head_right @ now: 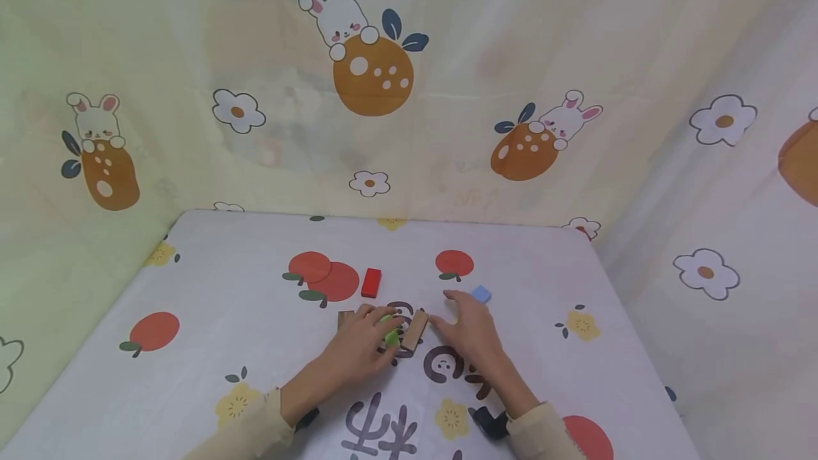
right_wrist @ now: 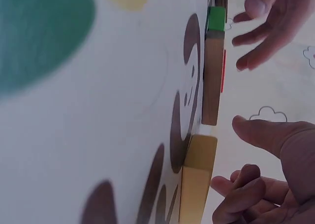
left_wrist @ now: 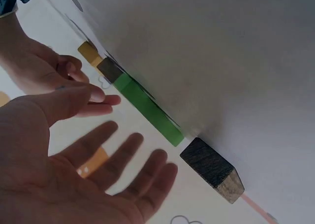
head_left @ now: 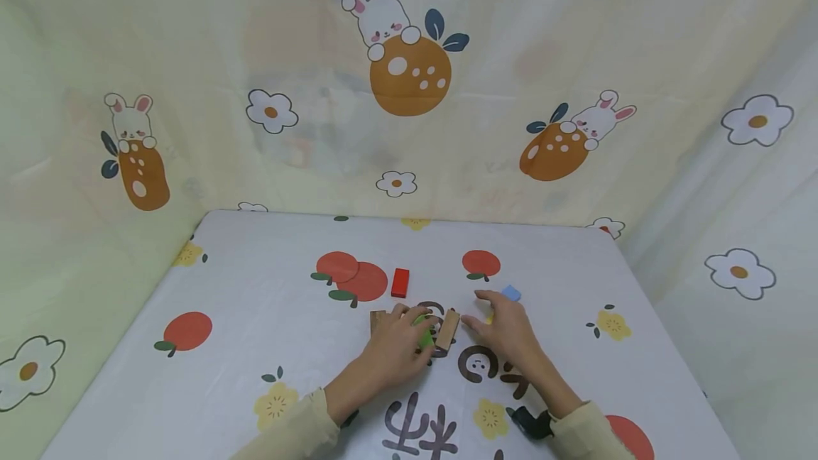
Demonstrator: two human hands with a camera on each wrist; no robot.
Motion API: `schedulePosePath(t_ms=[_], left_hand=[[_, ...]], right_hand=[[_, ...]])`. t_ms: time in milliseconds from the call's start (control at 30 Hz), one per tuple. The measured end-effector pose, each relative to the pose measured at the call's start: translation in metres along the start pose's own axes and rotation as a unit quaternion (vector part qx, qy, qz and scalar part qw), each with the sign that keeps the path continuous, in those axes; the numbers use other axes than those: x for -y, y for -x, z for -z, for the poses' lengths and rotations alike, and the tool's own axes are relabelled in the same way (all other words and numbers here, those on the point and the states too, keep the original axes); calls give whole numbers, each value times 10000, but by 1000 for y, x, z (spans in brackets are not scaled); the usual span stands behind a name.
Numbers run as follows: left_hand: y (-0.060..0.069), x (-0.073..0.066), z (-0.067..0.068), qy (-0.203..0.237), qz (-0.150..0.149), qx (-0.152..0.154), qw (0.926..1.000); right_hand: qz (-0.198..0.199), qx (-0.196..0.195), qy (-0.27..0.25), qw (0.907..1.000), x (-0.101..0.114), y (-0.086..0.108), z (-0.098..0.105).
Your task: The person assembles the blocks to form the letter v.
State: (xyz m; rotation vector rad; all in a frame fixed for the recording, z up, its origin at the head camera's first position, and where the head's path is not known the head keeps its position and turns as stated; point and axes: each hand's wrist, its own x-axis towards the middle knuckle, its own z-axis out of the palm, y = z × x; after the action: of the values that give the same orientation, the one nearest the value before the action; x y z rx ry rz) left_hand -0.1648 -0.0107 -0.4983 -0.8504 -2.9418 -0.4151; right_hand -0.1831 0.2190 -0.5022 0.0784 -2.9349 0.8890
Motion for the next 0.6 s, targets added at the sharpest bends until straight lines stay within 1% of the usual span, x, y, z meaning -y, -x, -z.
schedulePosePath(t_ms=[100, 233, 433, 600], left_hand=[[1, 1, -1, -16, -156, 7, 9999], [1, 1, -1, -95, -261, -7, 9996], [3, 0, -2, -213, -484, 218, 9984], [4, 0, -3, -237, -673, 219, 9972]], right_hand=[[-114, 38, 67, 9999, -3, -4, 0], [-166, 36, 104, 9998, -8, -8, 2], [-374, 9, 81, 9993, -14, -13, 7], [-572, -29, 89, 9983, -20, -15, 10]])
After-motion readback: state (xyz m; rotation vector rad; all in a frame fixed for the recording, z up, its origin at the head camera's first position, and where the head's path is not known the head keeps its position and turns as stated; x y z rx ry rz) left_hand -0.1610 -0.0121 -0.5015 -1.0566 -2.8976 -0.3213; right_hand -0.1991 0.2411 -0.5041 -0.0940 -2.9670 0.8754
